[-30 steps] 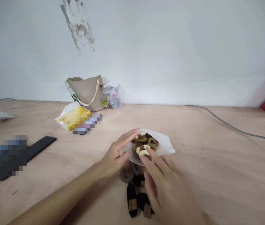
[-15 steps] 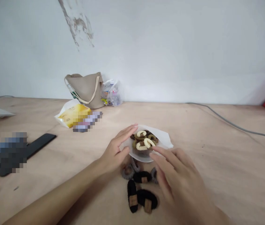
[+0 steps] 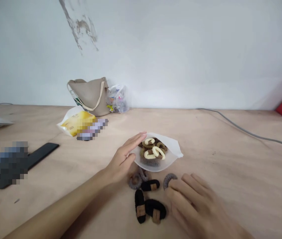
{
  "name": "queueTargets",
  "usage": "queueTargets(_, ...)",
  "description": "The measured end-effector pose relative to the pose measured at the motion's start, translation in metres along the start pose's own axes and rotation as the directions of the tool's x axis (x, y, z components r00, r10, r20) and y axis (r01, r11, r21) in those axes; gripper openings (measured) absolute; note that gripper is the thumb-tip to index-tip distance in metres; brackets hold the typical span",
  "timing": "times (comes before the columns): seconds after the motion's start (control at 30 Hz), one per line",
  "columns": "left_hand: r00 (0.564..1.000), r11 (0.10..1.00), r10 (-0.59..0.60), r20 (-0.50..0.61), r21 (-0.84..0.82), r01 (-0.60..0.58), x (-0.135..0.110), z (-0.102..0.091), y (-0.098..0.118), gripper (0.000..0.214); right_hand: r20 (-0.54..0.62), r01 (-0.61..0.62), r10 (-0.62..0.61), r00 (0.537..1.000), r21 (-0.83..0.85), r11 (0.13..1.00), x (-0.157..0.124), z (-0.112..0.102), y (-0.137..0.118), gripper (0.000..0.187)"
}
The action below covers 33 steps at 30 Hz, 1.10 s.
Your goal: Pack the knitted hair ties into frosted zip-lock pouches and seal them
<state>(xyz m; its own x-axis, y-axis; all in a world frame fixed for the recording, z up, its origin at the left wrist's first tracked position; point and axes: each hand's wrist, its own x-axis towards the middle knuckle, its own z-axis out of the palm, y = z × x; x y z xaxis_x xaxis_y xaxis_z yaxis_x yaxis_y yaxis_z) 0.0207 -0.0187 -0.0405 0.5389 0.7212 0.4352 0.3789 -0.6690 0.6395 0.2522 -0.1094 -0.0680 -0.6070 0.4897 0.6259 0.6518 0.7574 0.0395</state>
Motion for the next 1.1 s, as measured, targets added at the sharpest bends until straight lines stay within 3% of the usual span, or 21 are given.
queueTargets(0.07,1.000,1.000,0.000,0.006,-0.003,0.000,0.000,0.000,0.001,0.068,-0.065,0.032,-0.035,0.997,-0.049,0.998,0.010,-0.006,0.007,0.021)
queueTargets(0.2,1.000,1.000,-0.020,0.012,-0.012,0.020,0.004,0.000,0.002,0.065,-0.104,-0.078,0.056,0.993,-0.224,0.972,0.030,-0.002,0.014,0.024)
queueTargets(0.27,0.998,0.998,-0.061,-0.006,-0.027,0.061,0.011,0.000,0.002,0.065,-0.095,-0.070,0.053,0.994,-0.181,0.981,0.032,0.004,0.013,0.026)
queueTargets(0.4,0.984,0.980,-0.176,-0.039,-0.103,0.172,0.032,0.000,0.003,0.067,0.032,-0.064,0.065,0.997,-0.026,0.998,0.027,0.012,0.009,0.027)
queueTargets(0.57,0.964,0.944,-0.263,-0.045,-0.216,0.248,0.054,-0.005,0.000,0.069,0.097,-0.145,0.144,0.985,-0.002,0.989,0.035,0.016,0.011,0.023)
queueTargets(0.73,0.907,0.878,-0.422,-0.018,-0.257,0.403,0.065,-0.016,-0.003,0.076,0.268,-0.171,0.154,0.951,0.041,0.984,0.045,0.029,0.016,0.021)
queueTargets(0.87,0.911,0.882,-0.411,0.036,-0.234,0.408,0.064,-0.019,-0.001,0.075,0.243,-0.139,0.123,0.962,0.053,0.989,0.044,0.033,0.020,0.021)
queueTargets(1.0,0.930,0.912,-0.365,0.037,-0.187,0.365,0.061,-0.015,-0.001,0.073,0.199,-0.088,0.068,0.978,0.095,0.992,0.044,0.020,0.021,0.021)
queueTargets(1.1,0.947,0.939,-0.318,0.045,-0.122,0.322,0.060,-0.013,0.001,0.072,0.265,-0.105,0.068,0.962,0.127,0.986,0.050,0.013,0.020,0.016)
